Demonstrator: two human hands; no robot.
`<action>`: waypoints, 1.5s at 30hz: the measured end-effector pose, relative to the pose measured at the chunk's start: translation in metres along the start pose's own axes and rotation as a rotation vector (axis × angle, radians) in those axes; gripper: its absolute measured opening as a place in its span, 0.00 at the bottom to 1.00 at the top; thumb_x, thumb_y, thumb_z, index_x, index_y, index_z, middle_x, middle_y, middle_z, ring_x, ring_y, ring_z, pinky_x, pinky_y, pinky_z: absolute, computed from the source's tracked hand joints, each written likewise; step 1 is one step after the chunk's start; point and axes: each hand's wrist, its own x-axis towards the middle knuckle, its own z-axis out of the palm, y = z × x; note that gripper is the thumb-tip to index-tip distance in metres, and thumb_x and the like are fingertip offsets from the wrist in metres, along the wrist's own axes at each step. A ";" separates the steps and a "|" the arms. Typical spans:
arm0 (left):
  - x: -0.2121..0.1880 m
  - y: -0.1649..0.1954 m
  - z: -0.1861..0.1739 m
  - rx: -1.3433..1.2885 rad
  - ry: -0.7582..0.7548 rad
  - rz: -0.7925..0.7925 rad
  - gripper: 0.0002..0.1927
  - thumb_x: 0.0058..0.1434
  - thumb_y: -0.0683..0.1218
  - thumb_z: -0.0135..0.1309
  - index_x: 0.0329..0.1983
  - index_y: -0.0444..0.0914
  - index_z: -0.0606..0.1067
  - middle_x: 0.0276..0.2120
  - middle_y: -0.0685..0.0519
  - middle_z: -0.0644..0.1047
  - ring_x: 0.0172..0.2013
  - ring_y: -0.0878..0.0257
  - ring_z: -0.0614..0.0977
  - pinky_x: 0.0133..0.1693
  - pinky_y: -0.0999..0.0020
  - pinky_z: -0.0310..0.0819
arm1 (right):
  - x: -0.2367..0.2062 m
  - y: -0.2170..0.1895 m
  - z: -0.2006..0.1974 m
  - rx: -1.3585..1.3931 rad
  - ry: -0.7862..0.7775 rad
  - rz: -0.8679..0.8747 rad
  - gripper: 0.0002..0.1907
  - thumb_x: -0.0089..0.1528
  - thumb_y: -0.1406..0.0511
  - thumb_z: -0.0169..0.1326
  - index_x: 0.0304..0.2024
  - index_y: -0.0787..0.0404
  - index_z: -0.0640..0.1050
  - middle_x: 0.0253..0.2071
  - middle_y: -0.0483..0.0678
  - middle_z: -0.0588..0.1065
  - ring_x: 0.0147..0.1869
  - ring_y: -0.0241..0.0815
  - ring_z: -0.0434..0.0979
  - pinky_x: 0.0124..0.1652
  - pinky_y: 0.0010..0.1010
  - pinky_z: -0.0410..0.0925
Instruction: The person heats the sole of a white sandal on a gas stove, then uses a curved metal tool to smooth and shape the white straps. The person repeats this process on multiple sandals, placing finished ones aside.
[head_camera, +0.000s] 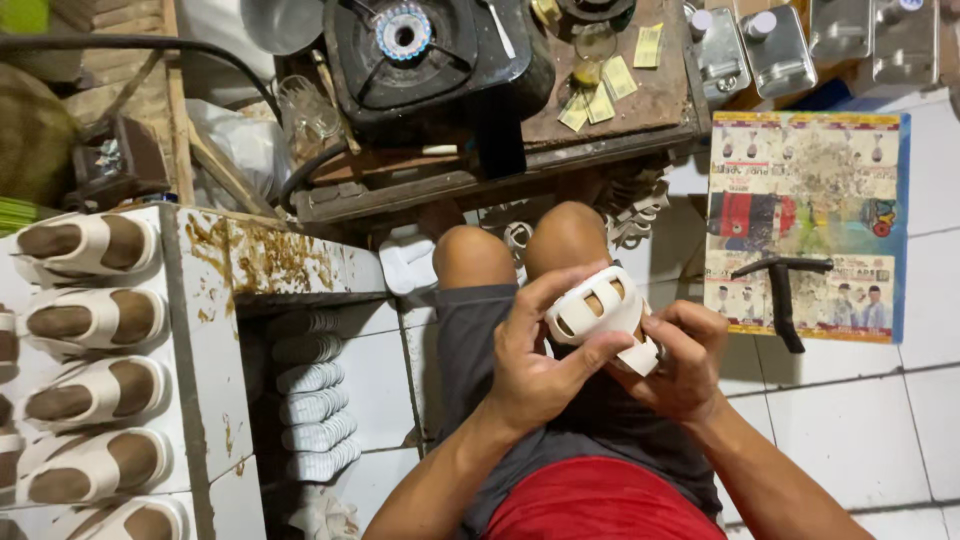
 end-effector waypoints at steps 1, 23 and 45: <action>0.001 -0.001 -0.001 -0.037 -0.012 0.005 0.31 0.66 0.40 0.66 0.66 0.35 0.62 0.62 0.39 0.75 0.58 0.54 0.81 0.58 0.64 0.82 | 0.001 0.000 -0.003 0.009 -0.002 -0.001 0.36 0.52 0.62 0.75 0.55 0.60 0.67 0.47 0.53 0.64 0.46 0.46 0.69 0.40 0.35 0.67; 0.040 -0.059 -0.009 -0.093 -0.151 -0.343 0.37 0.64 0.38 0.64 0.71 0.37 0.57 0.59 0.40 0.74 0.57 0.54 0.80 0.58 0.61 0.78 | -0.014 0.076 -0.034 -0.014 -0.295 0.255 0.33 0.50 0.67 0.71 0.55 0.65 0.74 0.49 0.55 0.73 0.47 0.54 0.74 0.46 0.41 0.69; 0.015 -0.106 -0.024 -0.165 0.066 -0.517 0.21 0.69 0.38 0.51 0.64 0.25 0.66 0.60 0.36 0.74 0.55 0.51 0.82 0.50 0.59 0.81 | -0.044 0.328 -0.076 -0.322 -0.124 1.300 0.46 0.49 0.56 0.71 0.63 0.71 0.69 0.56 0.64 0.74 0.58 0.54 0.77 0.56 0.40 0.70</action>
